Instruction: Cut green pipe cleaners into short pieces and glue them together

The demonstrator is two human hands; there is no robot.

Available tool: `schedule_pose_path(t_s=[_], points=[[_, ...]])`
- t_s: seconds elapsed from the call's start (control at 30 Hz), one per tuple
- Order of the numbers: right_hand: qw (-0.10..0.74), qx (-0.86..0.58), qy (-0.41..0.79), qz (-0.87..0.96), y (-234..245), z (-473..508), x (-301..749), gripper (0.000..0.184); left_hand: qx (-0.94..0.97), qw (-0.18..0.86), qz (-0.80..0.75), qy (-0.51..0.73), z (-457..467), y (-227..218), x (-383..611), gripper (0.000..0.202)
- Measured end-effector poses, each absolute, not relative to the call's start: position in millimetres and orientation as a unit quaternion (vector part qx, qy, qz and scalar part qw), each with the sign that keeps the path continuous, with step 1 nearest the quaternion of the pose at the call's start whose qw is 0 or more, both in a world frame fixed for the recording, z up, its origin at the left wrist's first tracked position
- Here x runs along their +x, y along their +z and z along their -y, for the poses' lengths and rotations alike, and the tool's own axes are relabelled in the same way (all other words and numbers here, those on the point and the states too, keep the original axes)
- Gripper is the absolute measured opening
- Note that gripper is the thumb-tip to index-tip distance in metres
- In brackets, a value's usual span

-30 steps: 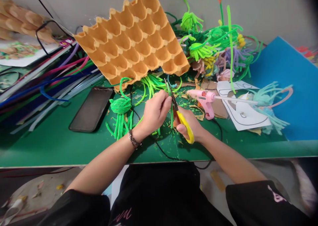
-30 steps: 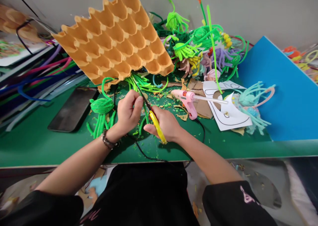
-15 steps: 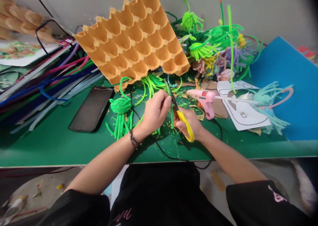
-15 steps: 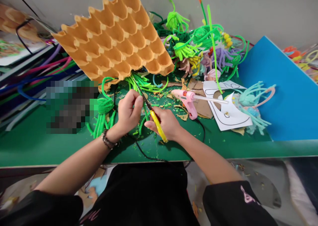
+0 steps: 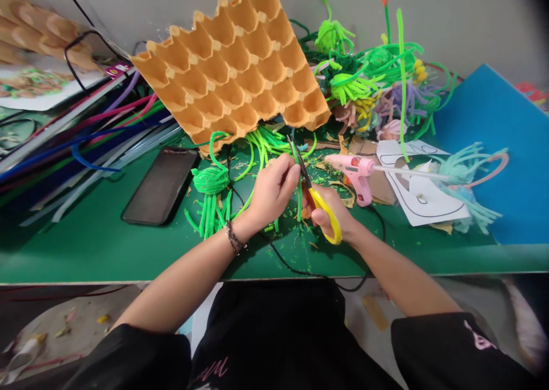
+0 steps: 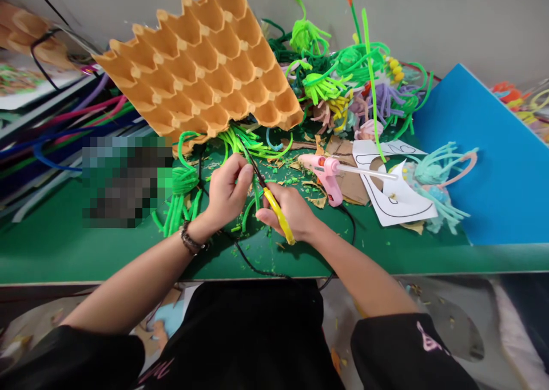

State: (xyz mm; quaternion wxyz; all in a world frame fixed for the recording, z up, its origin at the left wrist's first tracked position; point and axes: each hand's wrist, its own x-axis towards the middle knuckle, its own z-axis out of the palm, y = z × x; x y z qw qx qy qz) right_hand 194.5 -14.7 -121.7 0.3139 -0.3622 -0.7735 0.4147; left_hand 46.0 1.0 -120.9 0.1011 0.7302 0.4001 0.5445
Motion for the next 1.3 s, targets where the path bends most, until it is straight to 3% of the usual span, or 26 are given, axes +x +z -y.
schedule_pose_path(t_s=[1.3], points=[[0.343, -0.397, 0.373, 0.765, -119.9, 16.0, 192.6, 0.059, 0.728, 0.164, -0.395, 0.536, -3.1, -120.0, 44.1, 0.03]])
